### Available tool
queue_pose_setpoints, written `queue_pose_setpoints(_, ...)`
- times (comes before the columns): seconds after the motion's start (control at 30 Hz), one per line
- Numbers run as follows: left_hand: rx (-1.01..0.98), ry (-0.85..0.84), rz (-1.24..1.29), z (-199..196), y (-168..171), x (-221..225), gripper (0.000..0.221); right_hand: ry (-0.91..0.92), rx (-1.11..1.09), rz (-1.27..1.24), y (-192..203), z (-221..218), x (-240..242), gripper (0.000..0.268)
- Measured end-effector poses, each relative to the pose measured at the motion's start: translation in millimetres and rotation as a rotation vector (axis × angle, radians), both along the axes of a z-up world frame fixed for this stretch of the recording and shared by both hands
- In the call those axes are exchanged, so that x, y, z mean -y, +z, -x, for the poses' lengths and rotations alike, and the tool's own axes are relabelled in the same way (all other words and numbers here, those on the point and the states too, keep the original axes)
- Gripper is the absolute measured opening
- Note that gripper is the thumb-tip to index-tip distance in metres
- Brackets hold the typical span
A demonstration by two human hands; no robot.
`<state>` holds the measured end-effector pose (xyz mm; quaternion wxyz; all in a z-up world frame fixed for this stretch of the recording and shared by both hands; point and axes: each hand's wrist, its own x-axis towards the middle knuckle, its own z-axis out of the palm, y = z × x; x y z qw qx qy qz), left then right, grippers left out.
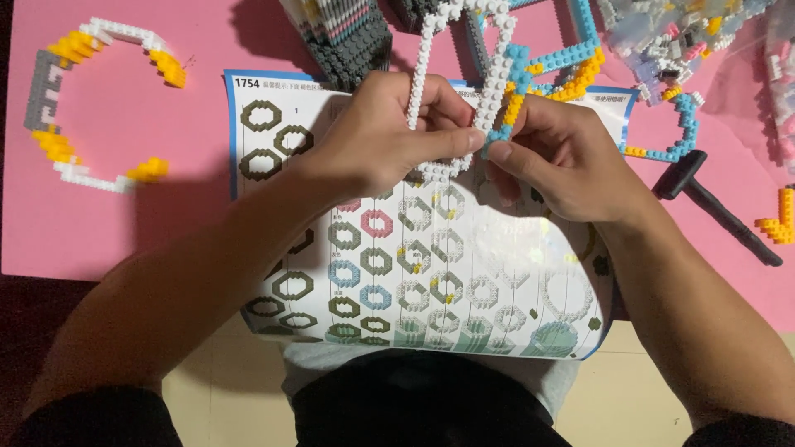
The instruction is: Assembling a 3D model from small interlocking plastic blocks by following a printed manual.
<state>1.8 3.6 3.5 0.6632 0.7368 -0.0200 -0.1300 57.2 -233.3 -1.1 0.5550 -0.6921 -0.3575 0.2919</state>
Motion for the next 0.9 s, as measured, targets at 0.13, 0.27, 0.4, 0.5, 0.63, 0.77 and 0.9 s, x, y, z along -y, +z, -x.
queue_pose_setpoints(0.13,0.025,0.0,0.025,0,-8,2,0.014,-0.006,0.013,0.013,2,1,-1,0.013)
queue_pose_setpoints(0.27,0.053,-0.066,-0.002,2,-2,-2,0.016,0.03,-0.029,0.023,6,-2,0,0.021)
queue_pose_setpoints(0.4,0.004,-0.062,-0.145,4,13,-3,0.014,0.063,-0.035,0.078,10,-1,-1,0.017)
queue_pose_setpoints(0.5,0.029,-0.071,-0.128,2,-1,-4,0.014,0.058,-0.083,0.097,10,-1,-2,0.019)
queue_pose_setpoints(0.63,0.076,-0.096,-0.002,1,-4,-5,0.015,0.034,-0.131,0.122,14,-2,-2,0.022)
queue_pose_setpoints(0.77,0.105,-0.104,0.051,0,-10,-2,0.014,-0.031,-0.165,0.173,14,-1,-1,0.032)
queue_pose_setpoints(0.9,0.063,-0.078,0.063,-1,-13,-1,0.014,0.025,-0.122,0.111,13,-2,-1,0.02)
